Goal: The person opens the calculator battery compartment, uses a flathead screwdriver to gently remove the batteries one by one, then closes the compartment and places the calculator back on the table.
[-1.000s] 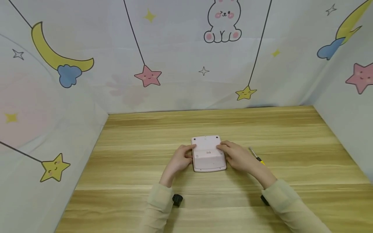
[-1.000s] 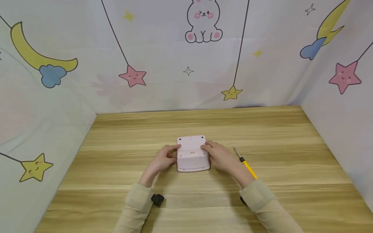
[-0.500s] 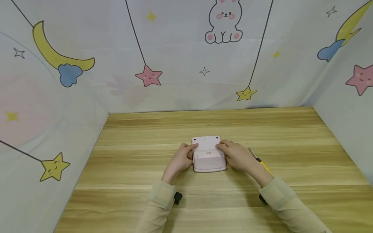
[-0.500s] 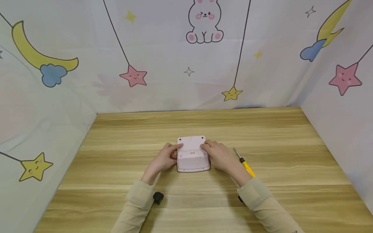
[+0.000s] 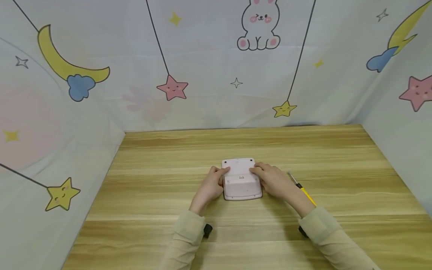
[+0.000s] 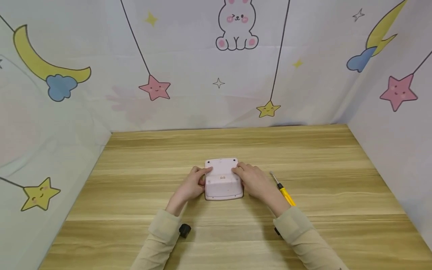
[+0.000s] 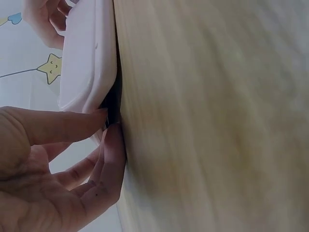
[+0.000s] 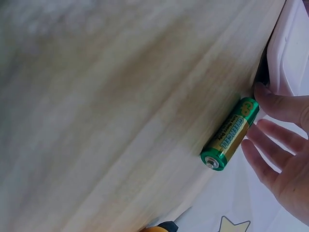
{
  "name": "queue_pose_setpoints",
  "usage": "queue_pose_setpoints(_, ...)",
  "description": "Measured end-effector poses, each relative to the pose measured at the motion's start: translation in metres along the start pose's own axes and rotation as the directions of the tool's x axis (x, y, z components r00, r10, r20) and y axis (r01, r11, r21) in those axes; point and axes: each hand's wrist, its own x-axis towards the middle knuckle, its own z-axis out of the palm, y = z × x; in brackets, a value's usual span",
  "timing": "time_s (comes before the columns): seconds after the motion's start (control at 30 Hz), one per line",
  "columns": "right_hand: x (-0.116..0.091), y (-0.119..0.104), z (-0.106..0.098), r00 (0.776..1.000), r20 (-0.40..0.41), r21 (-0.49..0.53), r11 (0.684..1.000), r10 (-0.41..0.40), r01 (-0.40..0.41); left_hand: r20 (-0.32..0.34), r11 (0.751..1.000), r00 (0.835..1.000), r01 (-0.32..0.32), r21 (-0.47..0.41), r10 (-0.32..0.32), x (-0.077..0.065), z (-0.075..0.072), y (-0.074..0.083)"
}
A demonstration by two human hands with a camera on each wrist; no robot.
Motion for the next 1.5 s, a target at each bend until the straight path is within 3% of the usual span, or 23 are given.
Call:
queue_pose_setpoints(0.37, -0.001, 0.003, -0.004, 1.0, -0.002, 0.016, 1.0, -0.02, 0.02, 0.003, 1.0, 1.0, 0.012, -0.018, -0.012, -0.004, -0.002, 0.002)
queue_pose_setpoints(0.57, -0.002, 0.002, -0.006, 1.0, 0.0, 0.034, 0.999, -0.009, 0.009, -0.007, 0.998, 0.999, -0.053, 0.019, 0.053, -0.006, -0.007, 0.0)
queue_pose_setpoints(0.87, -0.006, 0.003, -0.004, 0.999, -0.034, 0.058, 0.998, -0.011, 0.013, -0.038, 0.993, 0.994, -0.101, 0.055, 0.103, -0.009, -0.012, -0.005)
queue_pose_setpoints(1.17, -0.008, 0.001, -0.005, 0.997, -0.082, 0.114, 0.993, 0.003, 0.006, -0.114, 0.994, 0.989, -0.101, -0.048, 0.095, -0.012, -0.013, -0.007)
queue_pose_setpoints(1.5, -0.01, -0.002, -0.008, 0.996, -0.071, 0.189, 0.982, 0.047, -0.033, -0.159, 0.992, 0.983, -0.102, -0.07, 0.09, -0.016, -0.015, -0.006)
